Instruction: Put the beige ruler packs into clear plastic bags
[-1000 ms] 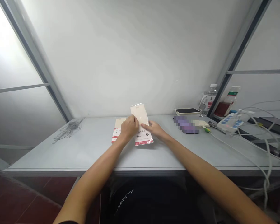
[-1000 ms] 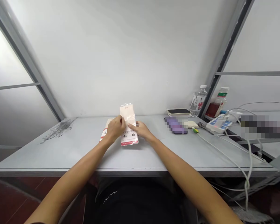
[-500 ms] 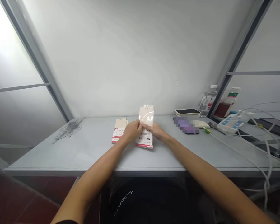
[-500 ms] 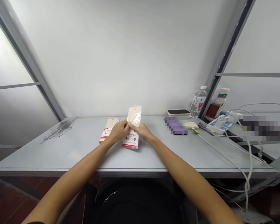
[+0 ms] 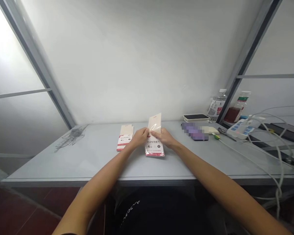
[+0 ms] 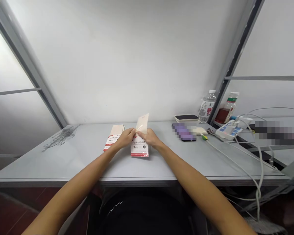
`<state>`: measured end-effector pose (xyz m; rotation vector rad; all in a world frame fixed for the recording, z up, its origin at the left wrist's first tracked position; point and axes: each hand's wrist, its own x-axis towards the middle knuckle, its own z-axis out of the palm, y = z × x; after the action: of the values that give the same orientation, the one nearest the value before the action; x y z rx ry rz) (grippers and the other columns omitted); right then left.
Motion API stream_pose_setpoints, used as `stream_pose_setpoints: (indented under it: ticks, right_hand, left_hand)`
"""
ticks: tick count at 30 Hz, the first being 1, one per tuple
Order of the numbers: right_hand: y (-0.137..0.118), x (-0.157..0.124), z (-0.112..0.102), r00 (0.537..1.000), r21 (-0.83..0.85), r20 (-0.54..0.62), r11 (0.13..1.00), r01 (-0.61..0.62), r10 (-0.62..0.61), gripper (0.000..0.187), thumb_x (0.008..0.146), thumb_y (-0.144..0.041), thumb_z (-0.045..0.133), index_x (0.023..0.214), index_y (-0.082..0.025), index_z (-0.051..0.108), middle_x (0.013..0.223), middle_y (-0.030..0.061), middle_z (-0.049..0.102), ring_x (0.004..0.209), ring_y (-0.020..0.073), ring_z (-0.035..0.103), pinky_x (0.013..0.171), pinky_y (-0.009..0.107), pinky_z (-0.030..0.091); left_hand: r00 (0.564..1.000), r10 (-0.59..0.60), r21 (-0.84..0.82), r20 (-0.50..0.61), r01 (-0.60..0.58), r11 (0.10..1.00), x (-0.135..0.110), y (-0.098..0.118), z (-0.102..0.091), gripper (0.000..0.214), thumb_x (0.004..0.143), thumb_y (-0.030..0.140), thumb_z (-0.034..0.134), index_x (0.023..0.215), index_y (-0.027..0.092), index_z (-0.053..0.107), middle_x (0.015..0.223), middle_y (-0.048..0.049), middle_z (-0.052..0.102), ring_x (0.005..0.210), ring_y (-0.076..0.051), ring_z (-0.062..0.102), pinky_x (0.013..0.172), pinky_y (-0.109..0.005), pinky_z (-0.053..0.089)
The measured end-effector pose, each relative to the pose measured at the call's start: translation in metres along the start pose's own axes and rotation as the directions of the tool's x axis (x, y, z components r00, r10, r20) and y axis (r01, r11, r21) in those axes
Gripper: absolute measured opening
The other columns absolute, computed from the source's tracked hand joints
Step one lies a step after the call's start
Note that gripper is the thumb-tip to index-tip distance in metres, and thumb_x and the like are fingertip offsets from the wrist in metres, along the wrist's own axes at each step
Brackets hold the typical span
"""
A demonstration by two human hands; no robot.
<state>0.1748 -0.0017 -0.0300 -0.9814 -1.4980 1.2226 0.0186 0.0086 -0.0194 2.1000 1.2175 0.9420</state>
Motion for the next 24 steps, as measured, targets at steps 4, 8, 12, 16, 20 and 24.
stream_pose_setpoints:
  ticks: [4,8,12,16,20,24]
  right_hand:
    - [0.001,-0.002,-0.001,1.0,-0.016,0.013,1.0,0.019,-0.018,0.028,0.074,-0.04,0.063,0.082,-0.013,0.065,0.079,0.0087,0.069,0.072,0.0226,0.064,0.063,0.032,0.051]
    - [-0.001,-0.004,0.001,0.999,-0.013,0.006,0.999,0.033,-0.033,0.031,0.073,-0.042,0.063,0.083,-0.013,0.066,0.08,0.0082,0.07,0.076,0.0237,0.065,0.066,0.033,0.051]
    - [-0.001,-0.001,0.004,0.999,0.03,-0.043,1.0,0.003,-0.001,0.031,0.072,-0.043,0.064,0.083,-0.014,0.067,0.083,0.0088,0.07,0.08,0.0239,0.065,0.071,0.035,0.051]
    - [-0.002,0.002,0.001,0.995,0.071,-0.095,0.997,-0.015,0.022,0.032,0.071,-0.043,0.065,0.084,-0.014,0.067,0.088,0.0091,0.07,0.082,0.0236,0.065,0.074,0.035,0.051]
    - [-0.005,0.003,-0.002,0.995,0.072,-0.094,0.997,-0.036,0.043,0.03,0.069,-0.04,0.068,0.083,-0.013,0.067,0.085,0.0089,0.07,0.079,0.0234,0.065,0.069,0.033,0.051]
    - [-0.005,0.004,-0.002,0.994,0.065,-0.103,0.997,-0.033,0.04,0.028,0.069,-0.037,0.069,0.083,-0.013,0.066,0.082,0.0081,0.07,0.076,0.0221,0.065,0.067,0.031,0.051]
  left_hand:
    - [1.0,0.005,-0.036,0.024,-0.004,0.999,0.001,-0.003,-0.002,0.031,0.086,0.037,0.029,0.061,0.02,0.032,0.058,0.0016,0.04,0.053,-0.011,0.039,0.051,-0.025,0.031]
    - [1.0,-0.014,-0.06,0.005,0.015,0.998,0.002,-0.006,-0.005,0.03,0.086,0.035,0.028,0.06,0.02,0.03,0.055,0.0022,0.038,0.051,-0.01,0.037,0.05,-0.024,0.031]
    - [0.996,-0.08,-0.105,-0.046,0.075,0.992,0.006,-0.011,-0.006,0.032,0.087,0.039,0.027,0.062,0.02,0.032,0.056,0.0022,0.04,0.05,-0.01,0.04,0.048,-0.022,0.034]
    - [0.984,-0.151,-0.074,-0.099,0.144,0.987,0.009,-0.018,-0.011,0.033,0.088,0.042,0.025,0.068,0.02,0.04,0.065,-0.0003,0.051,0.052,-0.01,0.048,0.048,-0.022,0.037]
    - [0.978,-0.15,-0.032,-0.144,0.146,0.989,0.008,-0.023,-0.014,0.019,0.086,0.038,0.036,0.091,0.022,0.046,0.076,-0.0004,0.058,0.051,-0.01,0.051,0.052,-0.024,0.04]
    - [0.988,-0.092,-0.073,-0.12,0.083,0.994,0.007,-0.02,-0.013,0.02,0.083,0.033,0.042,0.097,0.023,0.051,0.092,-0.0036,0.06,0.068,-0.013,0.058,0.055,-0.024,0.044]
